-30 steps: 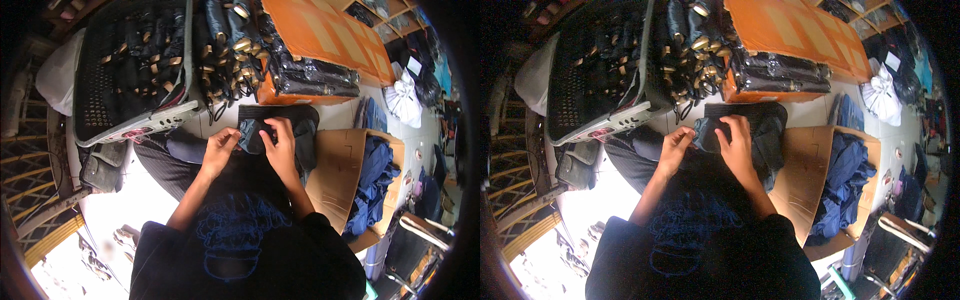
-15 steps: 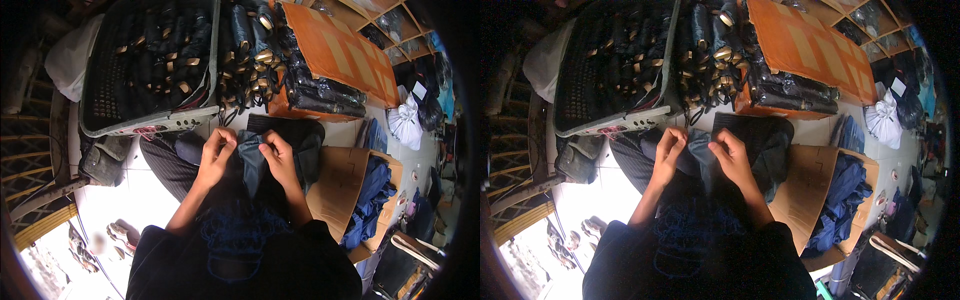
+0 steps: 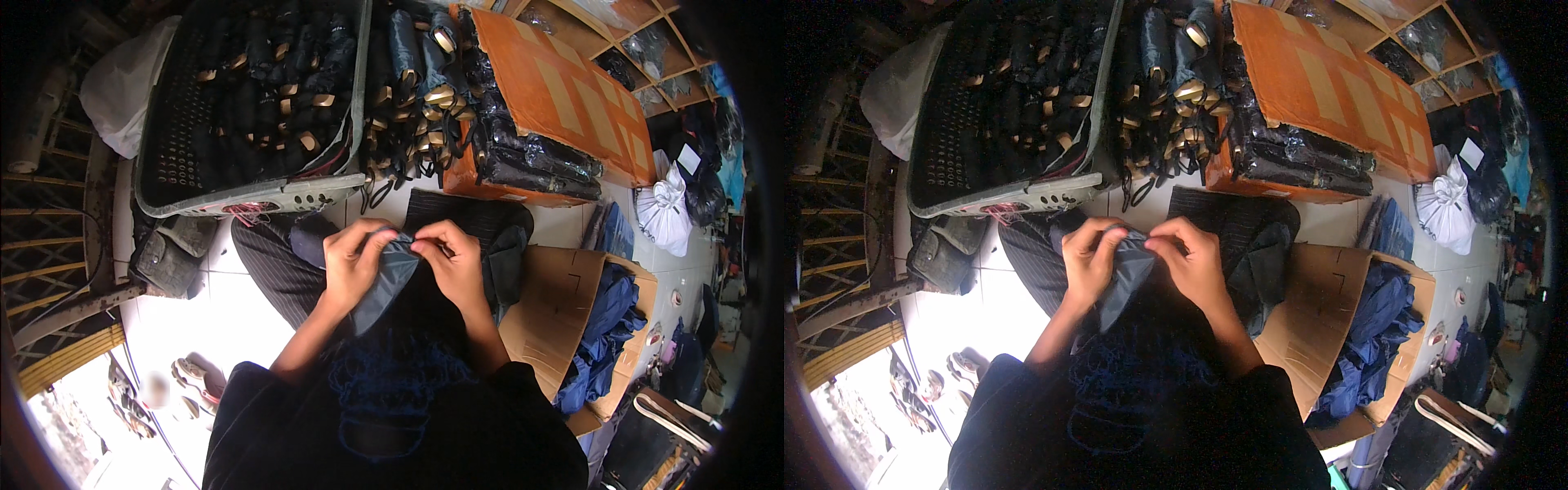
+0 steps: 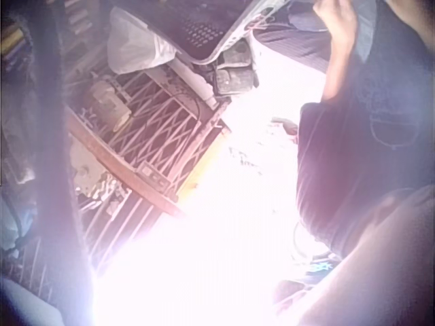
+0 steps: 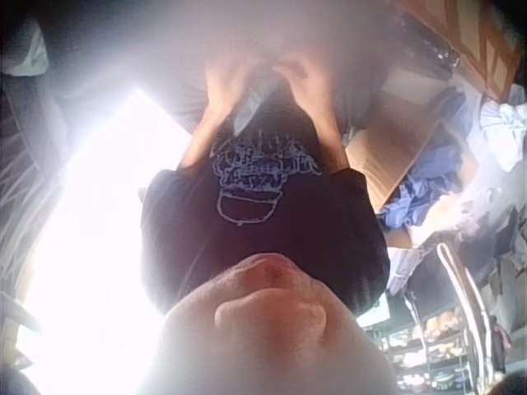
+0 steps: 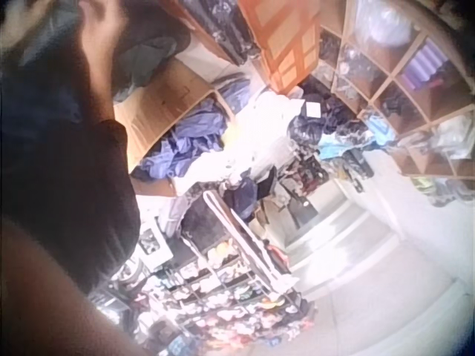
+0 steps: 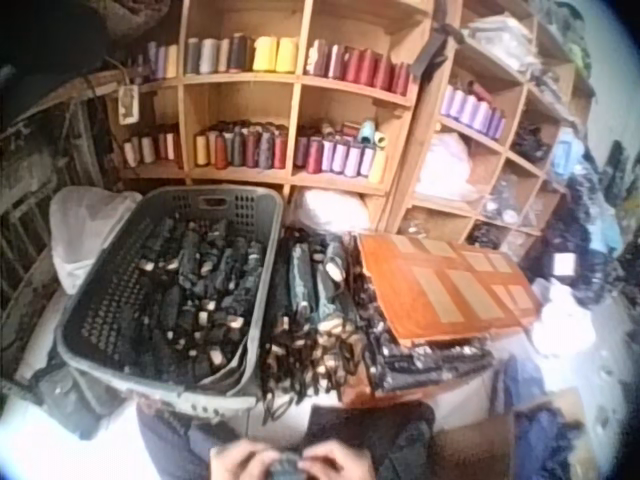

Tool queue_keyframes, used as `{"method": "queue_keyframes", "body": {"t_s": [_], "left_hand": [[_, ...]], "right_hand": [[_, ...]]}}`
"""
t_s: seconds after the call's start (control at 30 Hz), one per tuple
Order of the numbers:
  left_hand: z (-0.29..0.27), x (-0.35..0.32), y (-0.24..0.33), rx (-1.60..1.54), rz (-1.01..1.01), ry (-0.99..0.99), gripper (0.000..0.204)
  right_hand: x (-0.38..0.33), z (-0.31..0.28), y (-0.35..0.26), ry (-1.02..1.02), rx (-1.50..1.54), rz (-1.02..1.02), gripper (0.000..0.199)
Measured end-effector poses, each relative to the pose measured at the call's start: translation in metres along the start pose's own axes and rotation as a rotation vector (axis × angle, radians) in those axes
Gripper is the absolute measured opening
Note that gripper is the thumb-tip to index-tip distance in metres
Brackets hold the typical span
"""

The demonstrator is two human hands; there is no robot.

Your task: The person sits on the floor and repeatedly picks up dark cylindrical items from a basket, wraps them in dark fabric, and places them into a cardboard box. The person handles the items one at a time, folding the fabric around each item before stacking them in the box.

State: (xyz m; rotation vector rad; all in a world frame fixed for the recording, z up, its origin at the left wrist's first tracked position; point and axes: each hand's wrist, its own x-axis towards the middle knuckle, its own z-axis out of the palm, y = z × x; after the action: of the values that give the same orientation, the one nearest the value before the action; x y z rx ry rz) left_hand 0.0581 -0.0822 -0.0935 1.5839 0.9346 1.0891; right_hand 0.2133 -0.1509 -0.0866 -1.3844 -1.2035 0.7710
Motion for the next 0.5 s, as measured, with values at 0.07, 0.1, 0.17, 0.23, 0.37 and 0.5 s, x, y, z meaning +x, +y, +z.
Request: {"method": "queue_keyframes", "body": {"t_s": [0.07,0.1,0.17,0.23,0.37,0.5], "left_hand": [[-0.002,0.0,-0.006,-0.001,-0.112,0.134,0.011],[-0.008,0.001,-0.006,0.071,-0.057,0.084,0.011],[-0.007,0.001,0.002,0.076,0.079,0.097,0.01],[-0.005,0.005,0.006,0.091,0.282,-0.01,0.01],[-0.007,0.006,0.005,0.031,0.283,-0.046,0.01],[-0.008,-0.004,0.006,-0.103,-0.044,0.047,0.014]], "right_hand": [[-0.002,-0.004,0.001,0.067,0.264,0.155,0.007],[-0.003,-0.006,0.004,0.149,0.41,0.211,0.004],[0.0,-0.009,-0.004,0.003,0.272,0.112,0.016],[0.008,0.0,-0.021,-0.092,0.041,-0.048,0.023],[0.008,-0.009,-0.017,-0.269,-0.038,0.109,0.026],[0.008,-0.005,-0.024,-0.232,0.192,0.098,0.033]]}}
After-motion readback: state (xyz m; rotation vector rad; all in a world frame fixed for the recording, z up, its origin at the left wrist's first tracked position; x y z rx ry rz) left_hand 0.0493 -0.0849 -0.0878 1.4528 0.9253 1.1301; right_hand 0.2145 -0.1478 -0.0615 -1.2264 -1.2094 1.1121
